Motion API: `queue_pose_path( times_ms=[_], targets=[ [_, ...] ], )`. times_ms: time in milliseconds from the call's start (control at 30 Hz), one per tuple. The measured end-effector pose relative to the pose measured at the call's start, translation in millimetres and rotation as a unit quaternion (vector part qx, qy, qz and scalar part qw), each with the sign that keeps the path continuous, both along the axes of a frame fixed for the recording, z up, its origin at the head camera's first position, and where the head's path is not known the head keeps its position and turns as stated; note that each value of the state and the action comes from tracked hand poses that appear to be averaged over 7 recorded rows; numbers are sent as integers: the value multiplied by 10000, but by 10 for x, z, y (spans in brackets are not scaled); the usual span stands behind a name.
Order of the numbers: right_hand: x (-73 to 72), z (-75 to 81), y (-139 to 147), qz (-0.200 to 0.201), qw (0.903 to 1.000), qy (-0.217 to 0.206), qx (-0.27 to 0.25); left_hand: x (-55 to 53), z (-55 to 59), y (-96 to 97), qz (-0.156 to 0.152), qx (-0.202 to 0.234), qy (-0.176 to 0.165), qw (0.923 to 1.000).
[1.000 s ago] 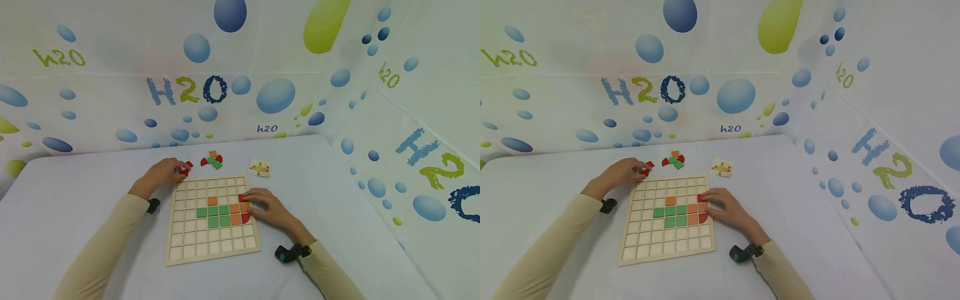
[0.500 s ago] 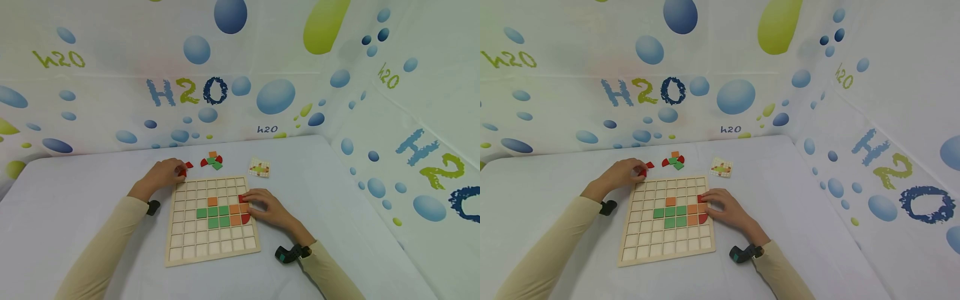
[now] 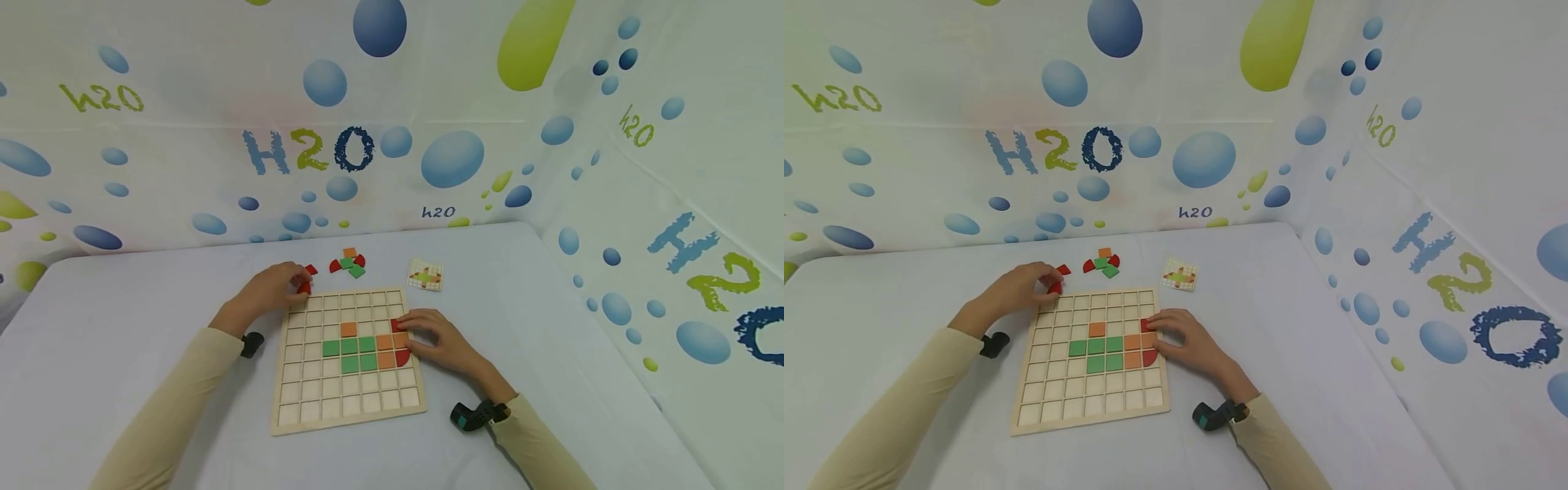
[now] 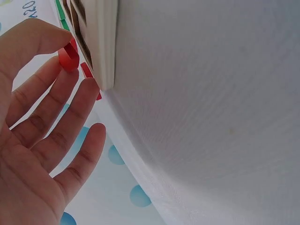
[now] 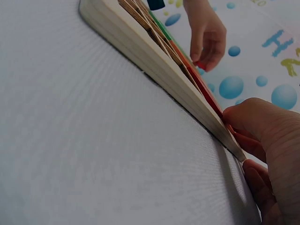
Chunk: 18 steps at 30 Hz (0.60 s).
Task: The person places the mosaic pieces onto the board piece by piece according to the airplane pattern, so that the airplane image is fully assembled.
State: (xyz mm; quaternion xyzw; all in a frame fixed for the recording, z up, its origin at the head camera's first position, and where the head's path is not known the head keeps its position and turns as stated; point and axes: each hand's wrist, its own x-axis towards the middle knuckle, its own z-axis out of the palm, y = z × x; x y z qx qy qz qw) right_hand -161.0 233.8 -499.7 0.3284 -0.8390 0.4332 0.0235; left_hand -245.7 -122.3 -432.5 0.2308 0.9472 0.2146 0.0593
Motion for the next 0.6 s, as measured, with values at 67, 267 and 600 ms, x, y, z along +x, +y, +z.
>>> queue_pose_path(
  times_ms=[67, 267, 600],
  targets=[
    [-1, 0, 3, 20, 10000, 50, 23, 16, -2, 7, -24, 27, 22, 10000],
    [3, 6, 11, 30, 9999, 137, 68, 61, 15, 58, -121, 151, 22, 9998],
    [4, 8, 5, 46, 9999, 142, 65, 128, 25, 149, -377, 112, 39, 9992]
  ],
)
